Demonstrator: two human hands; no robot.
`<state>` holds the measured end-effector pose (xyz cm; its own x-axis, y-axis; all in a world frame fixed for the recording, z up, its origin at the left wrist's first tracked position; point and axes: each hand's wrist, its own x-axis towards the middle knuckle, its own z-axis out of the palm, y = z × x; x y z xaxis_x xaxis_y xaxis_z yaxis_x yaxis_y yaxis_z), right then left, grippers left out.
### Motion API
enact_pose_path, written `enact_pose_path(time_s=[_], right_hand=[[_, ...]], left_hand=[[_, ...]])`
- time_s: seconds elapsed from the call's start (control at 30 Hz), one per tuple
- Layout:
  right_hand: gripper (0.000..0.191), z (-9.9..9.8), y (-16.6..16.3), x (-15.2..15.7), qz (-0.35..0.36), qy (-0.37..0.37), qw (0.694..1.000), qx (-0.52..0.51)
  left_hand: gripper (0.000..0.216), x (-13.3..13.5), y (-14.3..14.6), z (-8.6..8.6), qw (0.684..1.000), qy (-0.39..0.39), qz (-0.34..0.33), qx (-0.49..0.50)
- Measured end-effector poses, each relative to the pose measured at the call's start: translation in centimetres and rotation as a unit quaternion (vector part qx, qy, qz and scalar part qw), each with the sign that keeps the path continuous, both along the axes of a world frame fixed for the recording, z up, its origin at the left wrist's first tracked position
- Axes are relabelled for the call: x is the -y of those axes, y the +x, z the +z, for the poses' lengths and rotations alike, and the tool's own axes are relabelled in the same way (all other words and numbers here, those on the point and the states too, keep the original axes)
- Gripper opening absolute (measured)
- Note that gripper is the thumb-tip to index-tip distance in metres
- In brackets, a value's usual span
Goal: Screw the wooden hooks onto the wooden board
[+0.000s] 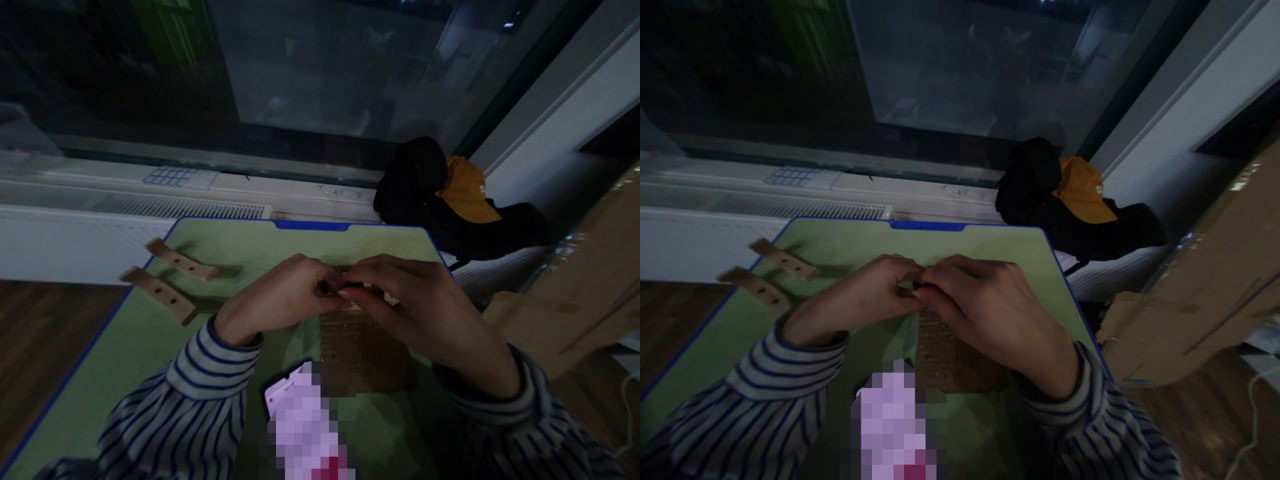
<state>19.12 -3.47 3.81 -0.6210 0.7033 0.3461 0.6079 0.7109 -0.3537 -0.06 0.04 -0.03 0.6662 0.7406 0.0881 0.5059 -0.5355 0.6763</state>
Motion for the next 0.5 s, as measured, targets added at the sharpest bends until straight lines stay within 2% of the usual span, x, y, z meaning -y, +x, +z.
enact_pose_path(time_s=[0.13,0.3,0.4,0.5], right_hand=[[0.020,0.05,0.03,0.07,0.001,-0.011,1.000,-0.012],[0.032,0.15,0.28,0.10,0.053,-0.048,0.997,-0.033],[0.027,0.10,0.43,0.06,0.050,-0.042,0.997,-0.026],[0.021,0.10,0.45,0.01,0.026,-0.019,0.999,-0.006]], left_hand=[[0.016,-0.10,0.07,-0.08,1.000,0.012,-0.001,0.009],[0.016,-0.03,-0.02,-0.29,1.000,0.016,-0.004,0.005],[0.017,-0.04,-0.07,-0.32,1.000,0.023,-0.010,-0.009],[0.016,-0.14,-0.03,-0.29,0.999,0.005,-0.044,-0.016]])
